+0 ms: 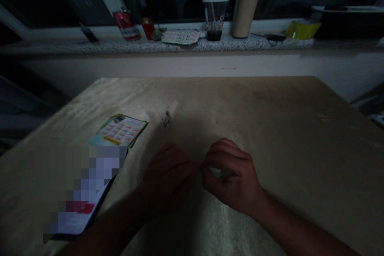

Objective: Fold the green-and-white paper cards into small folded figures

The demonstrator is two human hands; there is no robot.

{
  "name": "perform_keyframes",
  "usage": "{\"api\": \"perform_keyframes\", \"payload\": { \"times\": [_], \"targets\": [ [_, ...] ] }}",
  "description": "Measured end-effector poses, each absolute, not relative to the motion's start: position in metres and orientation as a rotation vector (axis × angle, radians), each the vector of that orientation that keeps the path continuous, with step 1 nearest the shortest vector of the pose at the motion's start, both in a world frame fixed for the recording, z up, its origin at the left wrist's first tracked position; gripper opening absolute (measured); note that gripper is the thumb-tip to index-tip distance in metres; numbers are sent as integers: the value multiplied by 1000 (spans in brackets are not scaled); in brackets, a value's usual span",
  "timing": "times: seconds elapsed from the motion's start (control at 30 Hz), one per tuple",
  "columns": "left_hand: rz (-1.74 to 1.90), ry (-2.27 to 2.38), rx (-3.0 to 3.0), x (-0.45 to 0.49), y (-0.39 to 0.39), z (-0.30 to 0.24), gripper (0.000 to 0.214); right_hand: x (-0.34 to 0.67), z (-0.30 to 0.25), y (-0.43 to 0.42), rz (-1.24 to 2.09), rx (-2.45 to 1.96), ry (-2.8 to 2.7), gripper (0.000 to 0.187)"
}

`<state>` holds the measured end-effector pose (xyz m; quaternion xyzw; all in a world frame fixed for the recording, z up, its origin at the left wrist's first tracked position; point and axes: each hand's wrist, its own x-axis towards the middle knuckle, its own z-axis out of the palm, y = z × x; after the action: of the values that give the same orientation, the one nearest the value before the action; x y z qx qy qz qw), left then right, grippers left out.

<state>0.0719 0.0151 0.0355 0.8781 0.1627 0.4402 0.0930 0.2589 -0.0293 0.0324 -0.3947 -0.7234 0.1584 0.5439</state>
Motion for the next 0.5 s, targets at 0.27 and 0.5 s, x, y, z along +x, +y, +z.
{"api": "perform_keyframes", "payload": {
  "times": [0.27,0.5],
  "targets": [
    [1357,548,2523,71,17,32,9,263,34,-30,493,-1013,-1709,14],
    [1330,498,2549,70,16,29,16,264,33,-31,573,-1078,-1650,15]
  ]
}}
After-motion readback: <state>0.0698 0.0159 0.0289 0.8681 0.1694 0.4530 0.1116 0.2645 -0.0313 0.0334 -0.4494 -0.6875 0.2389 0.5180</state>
